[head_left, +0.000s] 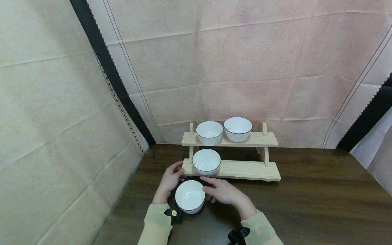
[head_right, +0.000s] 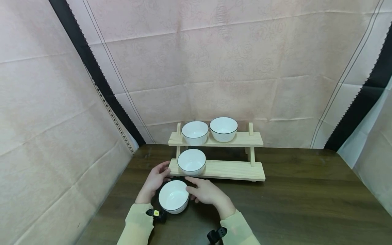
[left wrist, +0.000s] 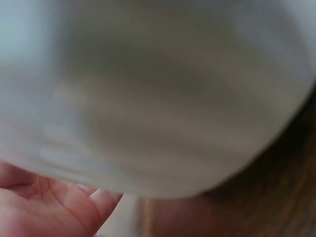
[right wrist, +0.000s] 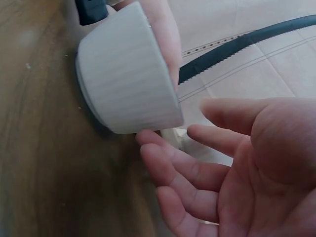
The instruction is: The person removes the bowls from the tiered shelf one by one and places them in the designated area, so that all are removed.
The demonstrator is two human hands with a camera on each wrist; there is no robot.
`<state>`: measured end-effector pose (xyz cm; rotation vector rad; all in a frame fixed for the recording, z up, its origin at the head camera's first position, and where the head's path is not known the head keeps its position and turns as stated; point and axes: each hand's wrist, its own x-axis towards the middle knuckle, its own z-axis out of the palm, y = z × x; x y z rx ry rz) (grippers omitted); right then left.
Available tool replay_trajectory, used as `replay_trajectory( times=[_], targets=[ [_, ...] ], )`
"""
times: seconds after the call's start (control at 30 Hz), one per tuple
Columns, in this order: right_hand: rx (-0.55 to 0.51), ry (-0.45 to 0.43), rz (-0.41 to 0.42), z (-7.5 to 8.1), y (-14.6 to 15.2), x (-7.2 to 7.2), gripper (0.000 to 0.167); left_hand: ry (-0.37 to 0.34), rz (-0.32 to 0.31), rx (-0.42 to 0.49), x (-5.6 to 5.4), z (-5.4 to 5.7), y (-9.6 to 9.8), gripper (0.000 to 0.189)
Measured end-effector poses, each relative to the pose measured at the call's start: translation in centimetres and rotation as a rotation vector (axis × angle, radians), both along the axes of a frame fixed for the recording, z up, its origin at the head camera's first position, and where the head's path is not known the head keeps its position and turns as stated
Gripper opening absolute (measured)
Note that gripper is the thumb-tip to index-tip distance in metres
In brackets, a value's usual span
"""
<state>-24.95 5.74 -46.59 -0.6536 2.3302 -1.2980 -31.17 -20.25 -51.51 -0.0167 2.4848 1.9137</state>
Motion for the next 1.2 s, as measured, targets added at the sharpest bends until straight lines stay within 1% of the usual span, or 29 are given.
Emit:
replay_trajectory(
  times=[0.13, 0.33, 0.43, 0.6, 0.73, 0.83, 0.93, 1.07, 1.13, 1.2],
  targets=[
    [0.009, 0.009, -0.003, 0.7, 0.4, 0.1, 0.052, 0.004, 0.0, 0.007, 0.0, 0.1, -0.1, 0.042],
    [0.0, 0.011, -0.028, 1.9, 1.4, 0.4, 0.047, 0.004, -0.009, 0.012, -0.1, 0.1, -0.1, 0.042],
    [-0.025, 0.019, -0.043, 2.5, 2.0, 0.3, 0.045, 0.0, -0.007, 0.01, -0.1, 0.2, -0.1, 0.042],
    [-0.091, 0.024, -0.095, 2.9, 2.7, -0.1, 0.042, -0.003, -0.006, 0.014, -0.2, 0.2, -0.1, 0.041],
    [-0.111, 0.035, -0.188, 3.1, 2.8, -0.4, 0.036, -0.008, -0.008, 0.023, -0.2, 0.0, -0.1, 0.042],
    [-0.125, 0.052, -0.288, 3.4, 2.6, -0.7, 0.031, -0.005, -0.012, 0.028, -0.1, -0.1, -0.1, 0.042],
    [-0.146, 0.078, -0.407, 3.4, 2.4, -1.0, 0.029, 0.001, -0.02, 0.03, 0.0, -0.1, -0.2, 0.043],
    [-0.196, 0.093, -0.546, 3.1, 2.1, -1.6, 0.031, -0.001, -0.027, 0.033, 0.1, 0.0, -0.2, 0.043],
    [-0.228, 0.084, -0.583, 2.8, 1.8, -2.0, 0.035, 0.0, -0.026, 0.03, 0.1, 0.0, -0.2, 0.043],
    [-0.247, 0.075, -0.598, 2.5, 1.6, -2.4, 0.042, 0.004, -0.022, 0.027, 0.0, 0.0, -0.3, 0.043]
  ],
)
